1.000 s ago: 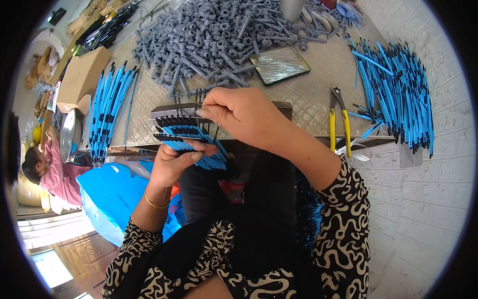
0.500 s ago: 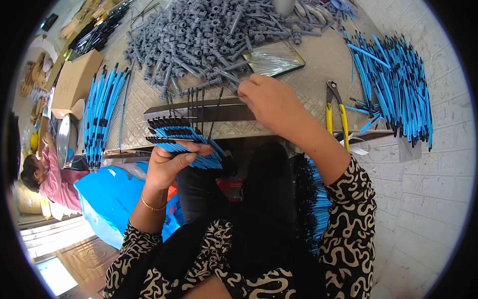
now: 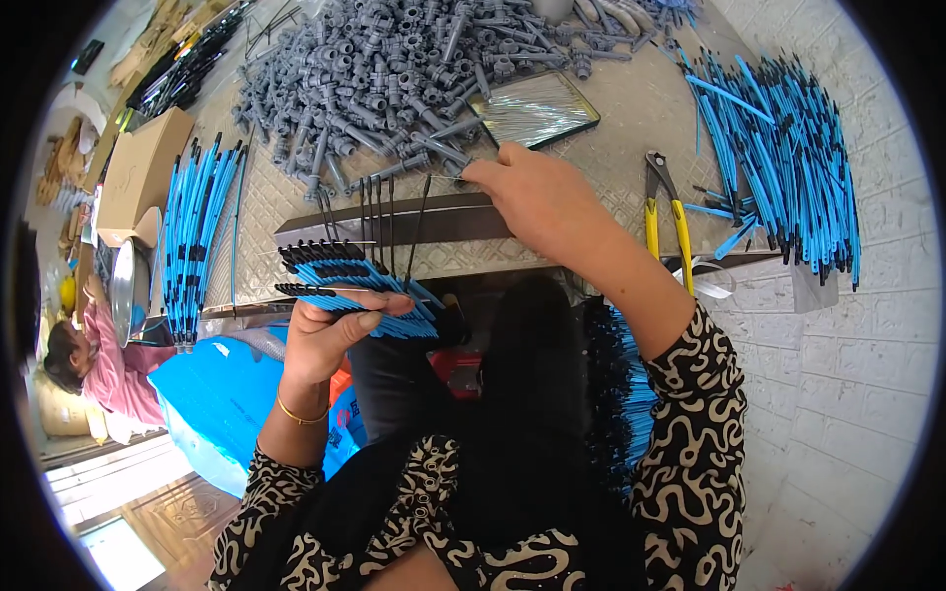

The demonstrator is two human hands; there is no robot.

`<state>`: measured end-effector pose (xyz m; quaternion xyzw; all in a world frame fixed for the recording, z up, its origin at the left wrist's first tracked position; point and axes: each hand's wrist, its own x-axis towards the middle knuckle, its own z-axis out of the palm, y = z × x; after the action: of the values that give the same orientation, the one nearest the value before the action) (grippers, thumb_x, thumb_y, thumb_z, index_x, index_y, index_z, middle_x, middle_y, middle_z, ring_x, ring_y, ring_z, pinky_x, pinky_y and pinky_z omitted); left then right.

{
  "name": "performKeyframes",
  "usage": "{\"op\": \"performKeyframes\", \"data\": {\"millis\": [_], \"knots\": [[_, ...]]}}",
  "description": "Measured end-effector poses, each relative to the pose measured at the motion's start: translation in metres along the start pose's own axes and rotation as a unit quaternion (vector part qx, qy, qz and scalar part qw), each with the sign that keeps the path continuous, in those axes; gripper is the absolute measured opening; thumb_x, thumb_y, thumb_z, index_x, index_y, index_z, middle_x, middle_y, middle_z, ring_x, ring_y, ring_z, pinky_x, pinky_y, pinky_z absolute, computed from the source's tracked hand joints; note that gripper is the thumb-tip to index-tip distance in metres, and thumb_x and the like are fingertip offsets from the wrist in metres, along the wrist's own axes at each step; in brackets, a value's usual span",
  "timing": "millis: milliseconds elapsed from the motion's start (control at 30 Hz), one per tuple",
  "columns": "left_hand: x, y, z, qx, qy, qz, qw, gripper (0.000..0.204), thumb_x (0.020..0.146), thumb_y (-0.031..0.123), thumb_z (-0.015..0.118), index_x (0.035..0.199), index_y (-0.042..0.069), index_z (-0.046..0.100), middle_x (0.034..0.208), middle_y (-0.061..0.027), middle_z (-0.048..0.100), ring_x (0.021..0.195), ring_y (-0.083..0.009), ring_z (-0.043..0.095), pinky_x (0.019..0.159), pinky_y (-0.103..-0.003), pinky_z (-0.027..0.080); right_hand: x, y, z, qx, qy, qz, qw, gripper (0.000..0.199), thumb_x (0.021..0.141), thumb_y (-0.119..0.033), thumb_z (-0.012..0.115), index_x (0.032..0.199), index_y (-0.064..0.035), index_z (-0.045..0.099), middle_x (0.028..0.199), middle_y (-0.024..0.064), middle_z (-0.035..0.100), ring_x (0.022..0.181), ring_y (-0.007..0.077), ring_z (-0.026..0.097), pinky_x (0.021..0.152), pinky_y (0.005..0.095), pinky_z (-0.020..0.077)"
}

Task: The person assembles blue plastic wire components into a connector using a hand crimping tool.

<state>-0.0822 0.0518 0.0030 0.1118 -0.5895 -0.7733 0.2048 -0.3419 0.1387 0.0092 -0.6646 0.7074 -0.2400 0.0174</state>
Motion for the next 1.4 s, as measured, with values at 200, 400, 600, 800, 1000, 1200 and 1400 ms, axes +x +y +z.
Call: {"op": "performKeyframes", "data": {"millis": [200,400,600,800,1000,1200,1400], "knots": [[0.000,-0.001,-0.001,-0.005,-0.005,0.006,1.000,0.022,0.081,-0.011,0.054,0.100,-0.001,0.061,0.102,-0.0133,0.063,0.100,-0.0226,0.060,0.088,-0.033,0.047,0.004,-0.003,0.001,-0.010,-0.006,0.001,1.000,0.019,0.083,-0.011,0.056,0.102,-0.0129,0.058,0.081,0.0099,0.050,0.076,0.0305,0.054,0.063,0.0389,0.0441],[0.000,0.000,-0.002,-0.002,-0.005,-0.001,1.000,0.021,0.082,-0.009,0.054,0.100,-0.001,0.062,0.102,-0.0131,0.064,0.100,-0.0224,0.060,0.088,-0.033,0.046,0.014,-0.010,0.006,-0.011,-0.008,-0.015,1.000,0.022,0.081,-0.010,0.057,0.103,-0.0135,0.059,0.082,0.0093,0.050,0.076,0.0293,0.055,0.063,0.0382,0.0445],[0.002,0.000,-0.002,-0.003,-0.008,0.000,1.000,0.020,0.083,-0.008,0.055,0.100,-0.001,0.062,0.102,-0.0131,0.064,0.100,-0.0223,0.060,0.089,-0.033,0.046,0.028,-0.015,0.013,-0.031,-0.005,-0.039,0.999,0.024,0.079,-0.010,0.057,0.103,-0.0140,0.059,0.080,0.0089,0.049,0.074,0.0285,0.054,0.061,0.0379,0.0445],[0.000,0.000,-0.003,0.007,-0.010,0.000,1.000,0.019,0.083,-0.007,0.055,0.099,-0.001,0.062,0.101,-0.0122,0.064,0.099,-0.0218,0.060,0.089,-0.033,0.046,0.035,-0.023,0.017,-0.045,-0.011,-0.041,0.998,0.025,0.079,-0.010,0.057,0.103,-0.0149,0.059,0.079,0.0085,0.048,0.073,0.0283,0.054,0.060,0.0383,0.0444],[-0.001,0.002,-0.004,-0.007,-0.010,0.000,1.000,0.019,0.083,-0.007,0.055,0.099,-0.001,0.062,0.100,-0.0115,0.064,0.100,-0.0217,0.060,0.089,-0.033,0.045,0.044,-0.028,0.023,-0.029,0.004,-0.061,0.998,0.024,0.079,-0.010,0.057,0.102,-0.0156,0.060,0.081,0.0080,0.050,0.075,0.0280,0.055,0.060,0.0382,0.0450],[-0.002,0.007,-0.011,-0.011,-0.018,-0.022,1.000,0.019,0.082,-0.007,0.056,0.099,-0.001,0.062,0.101,-0.0117,0.064,0.101,-0.0213,0.059,0.090,-0.032,0.044,0.055,-0.034,0.036,-0.023,0.009,-0.077,0.997,0.021,0.079,-0.011,0.057,0.099,-0.0153,0.062,0.082,0.0076,0.052,0.073,0.0281,0.057,0.060,0.0378,0.0460],[-0.007,0.018,-0.023,-0.004,-0.027,-0.063,0.998,0.019,0.081,-0.005,0.058,0.099,-0.001,0.062,0.103,-0.0115,0.063,0.102,-0.0206,0.058,0.091,-0.032,0.043,0.067,-0.044,0.041,-0.006,-0.007,-0.092,0.996,0.020,0.079,-0.011,0.057,0.098,-0.0139,0.062,0.081,0.0078,0.053,0.072,0.0281,0.057,0.060,0.0376,0.0465]]}}
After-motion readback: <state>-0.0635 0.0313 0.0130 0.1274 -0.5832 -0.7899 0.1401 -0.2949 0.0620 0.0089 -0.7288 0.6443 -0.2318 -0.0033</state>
